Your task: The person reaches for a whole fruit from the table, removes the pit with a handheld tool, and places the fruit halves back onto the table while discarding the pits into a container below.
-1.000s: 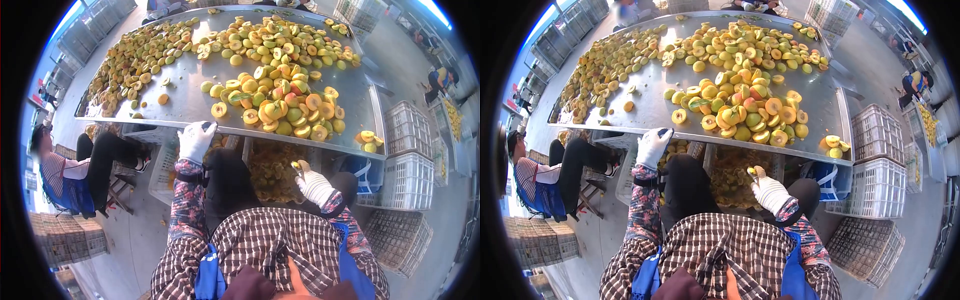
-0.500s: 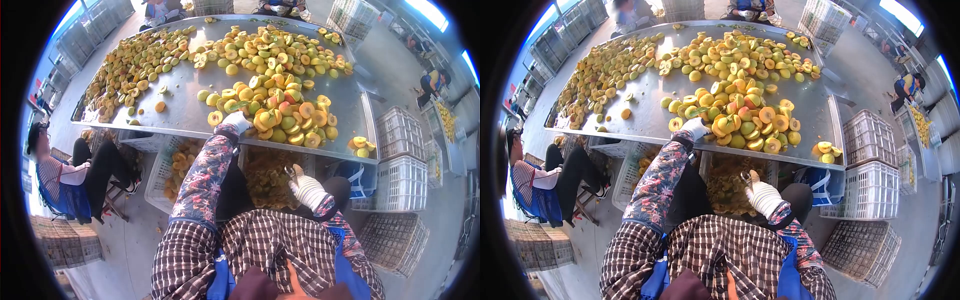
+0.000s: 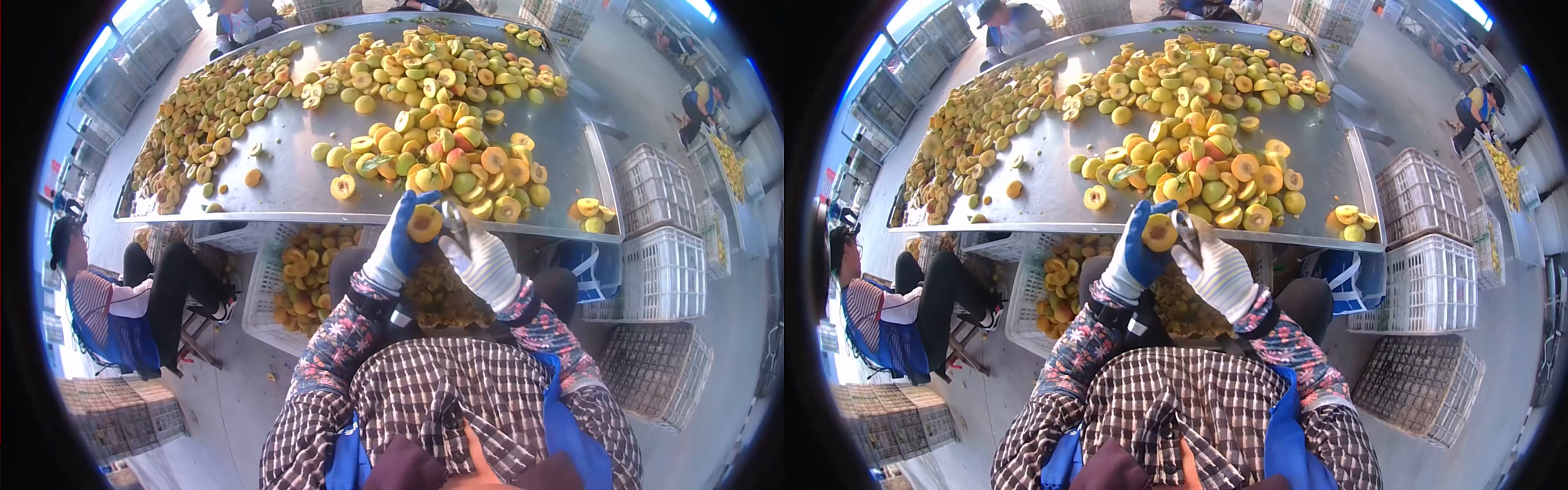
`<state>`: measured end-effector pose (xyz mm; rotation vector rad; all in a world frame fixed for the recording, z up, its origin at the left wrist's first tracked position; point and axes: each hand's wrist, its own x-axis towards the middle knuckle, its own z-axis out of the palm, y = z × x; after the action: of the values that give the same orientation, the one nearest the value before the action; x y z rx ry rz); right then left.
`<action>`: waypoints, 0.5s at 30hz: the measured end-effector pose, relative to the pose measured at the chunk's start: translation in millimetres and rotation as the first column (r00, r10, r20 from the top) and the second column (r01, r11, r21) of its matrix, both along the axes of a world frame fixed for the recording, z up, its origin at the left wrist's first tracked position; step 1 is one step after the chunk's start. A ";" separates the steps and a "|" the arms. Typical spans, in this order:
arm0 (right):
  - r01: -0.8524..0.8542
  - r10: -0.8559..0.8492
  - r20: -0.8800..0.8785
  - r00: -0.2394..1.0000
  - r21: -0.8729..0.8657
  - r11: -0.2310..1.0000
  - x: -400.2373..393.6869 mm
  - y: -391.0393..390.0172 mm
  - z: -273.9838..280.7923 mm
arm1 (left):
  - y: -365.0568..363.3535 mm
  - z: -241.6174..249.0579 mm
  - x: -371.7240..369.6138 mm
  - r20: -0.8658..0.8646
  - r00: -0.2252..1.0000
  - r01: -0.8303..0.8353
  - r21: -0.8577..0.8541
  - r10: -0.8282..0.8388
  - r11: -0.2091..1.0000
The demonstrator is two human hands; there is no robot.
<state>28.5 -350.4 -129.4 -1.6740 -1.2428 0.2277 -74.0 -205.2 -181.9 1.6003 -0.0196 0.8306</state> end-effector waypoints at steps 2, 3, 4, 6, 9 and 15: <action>0.093 -0.084 0.163 0.983 -0.046 0.995 -2.1 6.3 -0.2 | -1.0 -21.8 6.8 -0.094 0.959 0.176 -0.546 -0.269 0.819; 0.094 -0.085 0.168 0.982 -0.046 0.995 -3.3 6.6 1.3 | -17.8 8.0 4.3 -0.174 0.970 -0.122 0.249 0.168 0.961; 0.109 -0.100 0.231 0.968 -0.029 0.994 -4.8 6.6 3.7 | -29.9 13.2 7.1 0.054 0.985 0.165 -0.587 -0.165 0.793; 0.117 -0.108 0.295 0.949 -0.013 0.993 -4.7 8.0 3.5 | -30.1 4.9 17.1 -0.032 0.995 0.029 -0.799 -0.090 0.601; 0.123 -0.134 0.320 0.938 0.056 0.991 -4.4 7.9 -0.6 | -34.4 -3.1 23.3 -0.049 0.998 -0.014 -0.755 -0.036 0.655; -0.017 0.034 0.392 0.920 -0.047 0.999 -0.8 -2.5 -0.9 | -38.9 -0.9 20.9 -0.131 0.990 -0.118 -0.623 0.045 0.773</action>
<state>27.6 -352.9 -130.2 -1.7973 -1.5648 -0.0743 -53.1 -244.1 -182.8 1.0015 0.3785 0.7108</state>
